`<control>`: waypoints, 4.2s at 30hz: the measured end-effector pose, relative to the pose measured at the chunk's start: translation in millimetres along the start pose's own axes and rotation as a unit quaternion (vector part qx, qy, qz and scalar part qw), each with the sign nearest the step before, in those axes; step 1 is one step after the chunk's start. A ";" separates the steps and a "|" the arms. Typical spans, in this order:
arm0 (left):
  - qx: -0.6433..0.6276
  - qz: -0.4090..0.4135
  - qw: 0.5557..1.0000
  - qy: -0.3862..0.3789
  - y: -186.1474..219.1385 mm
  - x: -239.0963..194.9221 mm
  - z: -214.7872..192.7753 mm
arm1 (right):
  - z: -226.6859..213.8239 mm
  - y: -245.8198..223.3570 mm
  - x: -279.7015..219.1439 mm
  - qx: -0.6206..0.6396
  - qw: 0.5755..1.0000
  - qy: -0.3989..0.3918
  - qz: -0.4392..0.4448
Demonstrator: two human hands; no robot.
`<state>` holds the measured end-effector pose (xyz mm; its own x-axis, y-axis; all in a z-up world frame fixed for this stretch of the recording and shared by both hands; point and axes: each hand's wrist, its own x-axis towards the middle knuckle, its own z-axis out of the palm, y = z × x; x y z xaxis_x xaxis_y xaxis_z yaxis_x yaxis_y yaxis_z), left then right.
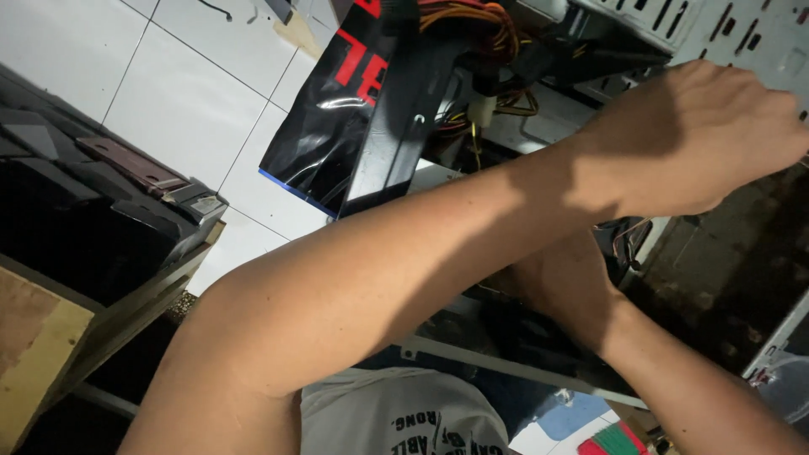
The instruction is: The person works inside an open desktop computer case, handling and connecting internal wires to the motherboard and other components. They repeatedly adjust and route cables within the chassis.
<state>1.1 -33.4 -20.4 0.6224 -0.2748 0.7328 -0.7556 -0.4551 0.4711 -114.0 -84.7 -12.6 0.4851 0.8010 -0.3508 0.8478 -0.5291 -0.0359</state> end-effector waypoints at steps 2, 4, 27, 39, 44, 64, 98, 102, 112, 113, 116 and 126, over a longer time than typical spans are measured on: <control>-0.007 0.001 1.000 0.003 -0.1 -0.6 0.3 | 0.0 0.5 -3.2 0.000 1.000 0.005 0.003; -0.014 0.002 1.000 0.005 -0.9 1.2 -2.3 | 0.2 3.0 -8.4 0.001 1.000 0.011 0.007; 0.072 -0.045 0.995 -0.046 -21.8 32.4 -100.1 | -50.8 130.6 -81.8 0.148 0.932 0.231 0.238; -0.031 -0.114 0.982 -0.149 1.7 32.1 -103.4 | -47.8 137.5 -80.1 0.299 0.854 -0.049 0.423; -0.054 -0.111 0.985 -0.124 -2.5 20.6 -91.0 | 39.3 163.1 -67.6 0.180 0.890 -0.128 0.399; -0.080 -0.101 0.890 -0.437 24.5 18.9 -75.0 | -27.2 153.6 -85.9 0.639 0.666 0.206 0.324; -0.150 -0.184 0.971 -0.020 8.7 33.1 -89.2 | -91.4 117.9 -85.6 0.436 0.858 -0.042 0.268; -0.151 -0.202 0.967 -0.034 9.8 32.7 -87.8 | -37.3 138.7 -79.9 0.395 0.900 -0.114 0.147; -0.163 -0.215 0.963 -0.027 9.3 34.1 -89.4 | -60.9 133.9 -83.7 0.280 0.897 -0.144 0.309; -0.167 -0.210 0.963 -0.021 8.2 33.7 -89.1 | -61.0 134.6 -83.7 0.261 0.908 -0.113 0.309; -0.168 -0.206 0.964 -0.016 10.0 33.7 -89.4 | -71.4 127.5 -88.7 0.261 0.913 -0.056 0.308; -0.143 -0.183 0.972 -0.038 3.0 33.4 -89.6 | -47.4 144.9 -95.0 0.398 0.890 0.196 0.106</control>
<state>1.3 32.0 49.5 0.8652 -0.2064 0.4570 -0.4999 -0.2836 0.8183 -27.0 -224.2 59.9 0.7863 0.6125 -0.0808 0.3833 -0.5862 -0.7137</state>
